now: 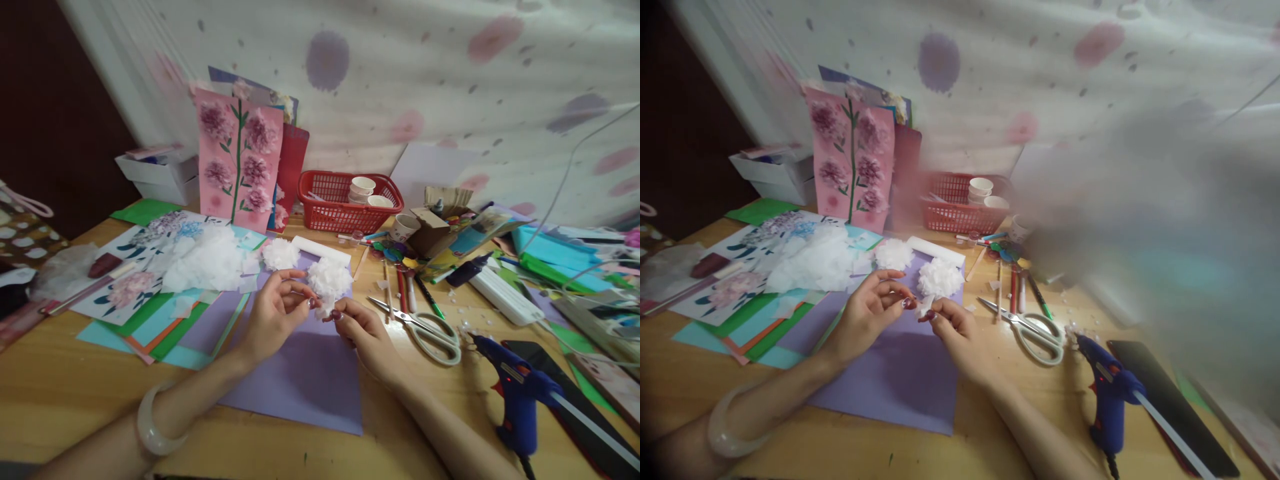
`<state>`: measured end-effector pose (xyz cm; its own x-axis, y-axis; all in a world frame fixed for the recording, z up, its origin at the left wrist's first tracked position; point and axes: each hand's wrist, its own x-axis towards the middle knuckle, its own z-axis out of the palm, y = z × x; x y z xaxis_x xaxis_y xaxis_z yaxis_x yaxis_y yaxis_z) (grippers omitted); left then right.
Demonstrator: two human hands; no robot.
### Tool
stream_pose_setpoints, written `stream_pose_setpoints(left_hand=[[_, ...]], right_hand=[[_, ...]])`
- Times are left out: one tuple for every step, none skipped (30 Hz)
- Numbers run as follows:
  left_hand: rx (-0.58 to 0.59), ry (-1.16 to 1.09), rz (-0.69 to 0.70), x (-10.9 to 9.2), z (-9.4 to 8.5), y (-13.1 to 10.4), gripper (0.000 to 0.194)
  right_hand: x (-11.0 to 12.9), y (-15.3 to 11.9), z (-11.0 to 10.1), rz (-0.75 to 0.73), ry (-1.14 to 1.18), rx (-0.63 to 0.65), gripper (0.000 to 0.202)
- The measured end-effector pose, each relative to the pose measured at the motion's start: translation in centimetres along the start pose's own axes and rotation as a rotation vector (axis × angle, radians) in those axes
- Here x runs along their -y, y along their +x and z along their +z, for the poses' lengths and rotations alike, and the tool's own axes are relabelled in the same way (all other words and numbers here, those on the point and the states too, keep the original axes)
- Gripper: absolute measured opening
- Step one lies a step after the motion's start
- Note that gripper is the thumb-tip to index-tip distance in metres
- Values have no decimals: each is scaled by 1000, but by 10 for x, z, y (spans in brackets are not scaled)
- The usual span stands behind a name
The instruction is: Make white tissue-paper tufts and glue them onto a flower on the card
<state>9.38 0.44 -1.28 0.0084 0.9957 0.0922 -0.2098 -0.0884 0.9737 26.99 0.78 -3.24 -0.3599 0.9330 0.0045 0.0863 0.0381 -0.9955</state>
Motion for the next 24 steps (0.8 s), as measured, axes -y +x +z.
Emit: stream_pose_setpoints(left_hand=[[24,-1,-5,0,0,-1,39],[51,4,-16,1,0,-2,40],[73,17,-29,2,0,-2,40],[82,37,-41,3,0,-3,39],[80,61,-52,4,0,-3,37],[65,87,-59,5,-1,-2,34],[40,108,-58,6,-1,-1,32],[14,125,-52,6,-2,0,29],[-9,135,-45,7,-3,1,28],[-29,140,-38,7,-3,2,28],[-46,144,-29,7,-3,3,28],[-61,148,-18,8,-3,3,27],[-68,151,-6,8,-3,3,27],[-66,153,9,9,-3,3,27],[-55,154,24,10,-2,2,27],[-33,154,37,11,-2,0,27],[-4,154,47,12,-1,-1,27],[24,153,53,13,0,-3,27],[45,153,55,14,0,-3,26],[56,152,54,14,0,-4,25],[56,154,47,14,-1,-4,25],[49,159,37,13,-1,-3,25],[34,169,30,11,-2,-2,26],[16,180,25,10,-2,-1,27]], right_hand=[[0,0,0,1,3,4,17],[0,0,0,1,8,7,17],[1,0,1,2,14,11,16],[1,0,1,3,26,13,16],[1,0,1,7,41,16,14],[1,-1,1,16,58,14,13],[1,-1,1,29,74,10,12],[1,-1,1,46,86,7,12],[2,-1,0,63,95,1,12],[2,-1,0,77,102,-5,12],[4,-1,0,87,104,-9,12],[5,-1,0,88,99,-15,11],[6,0,1,80,77,-15,11],[8,0,1,62,40,-12,13],[9,-1,2,37,-8,-3,15],[9,-1,3,10,-63,8,18],[10,-1,4,-13,-113,19,20],[10,-1,4,-29,-151,31,21],[9,-2,5,-39,-172,39,21],[9,-2,5,-43,-183,39,21],[8,-2,5,-43,-189,37,21],[7,-2,5,-44,-191,30,20],[7,-2,5,-47,-188,24,20],[6,-2,4,-48,-182,19,19]])
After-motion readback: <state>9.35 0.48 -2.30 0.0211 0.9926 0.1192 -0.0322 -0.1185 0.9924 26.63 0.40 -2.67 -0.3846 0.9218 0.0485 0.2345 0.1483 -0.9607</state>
